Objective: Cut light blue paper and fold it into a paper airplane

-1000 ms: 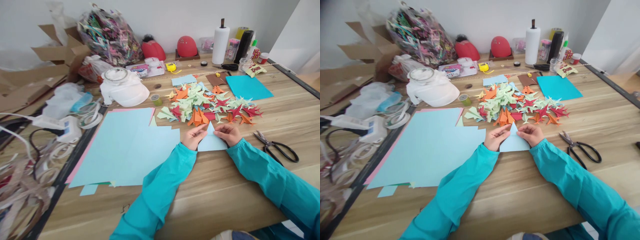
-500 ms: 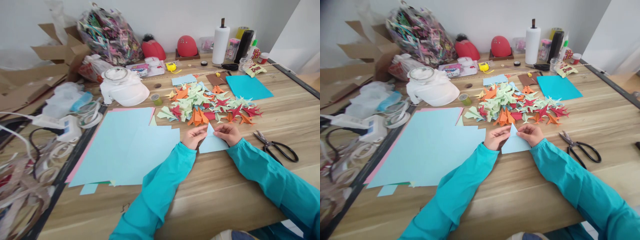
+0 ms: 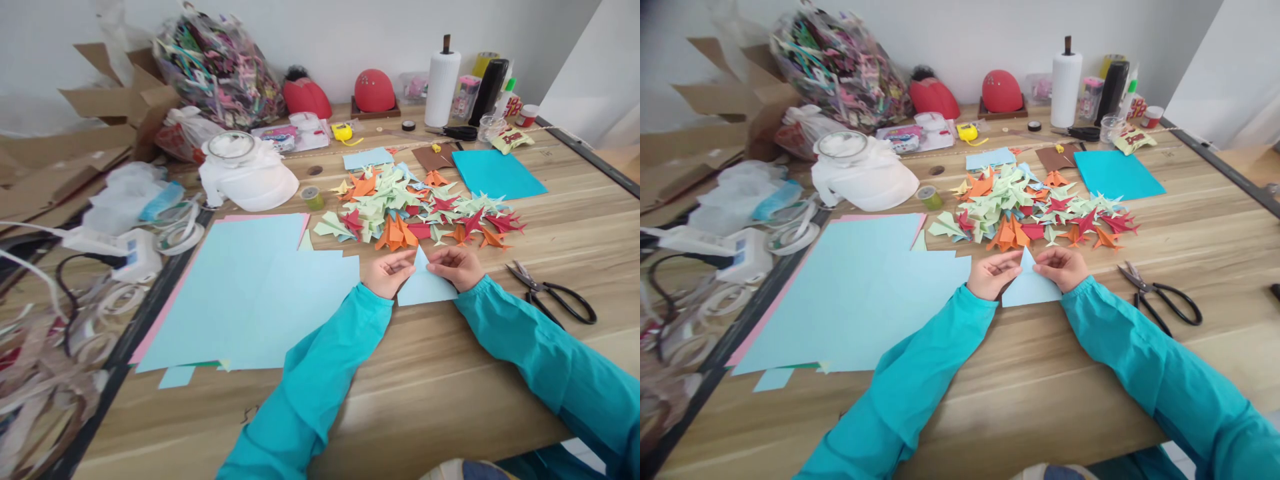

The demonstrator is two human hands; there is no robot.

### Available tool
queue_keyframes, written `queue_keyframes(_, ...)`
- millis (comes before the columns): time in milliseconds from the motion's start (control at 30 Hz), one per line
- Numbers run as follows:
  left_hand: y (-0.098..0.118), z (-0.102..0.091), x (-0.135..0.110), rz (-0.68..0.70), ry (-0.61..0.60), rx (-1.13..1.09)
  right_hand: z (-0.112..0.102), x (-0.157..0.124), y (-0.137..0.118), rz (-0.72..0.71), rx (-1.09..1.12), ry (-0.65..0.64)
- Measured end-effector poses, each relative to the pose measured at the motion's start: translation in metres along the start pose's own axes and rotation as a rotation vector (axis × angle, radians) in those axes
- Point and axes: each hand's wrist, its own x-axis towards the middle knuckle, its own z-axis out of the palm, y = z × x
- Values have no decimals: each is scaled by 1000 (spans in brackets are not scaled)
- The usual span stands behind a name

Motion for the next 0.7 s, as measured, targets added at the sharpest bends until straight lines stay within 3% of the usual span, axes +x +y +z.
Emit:
queue_keyframes(233, 5, 10, -6, -29, 13, 24, -4, 0, 2, -19, -58, -84)
queue_keyframes(567, 14, 11, -8, -57, 11, 0, 1, -2, 1, 13, -55, 6)
queue_keyframes(700, 12, 10, -8, -47, -4, 15, 0, -2, 1, -24, -78, -101)
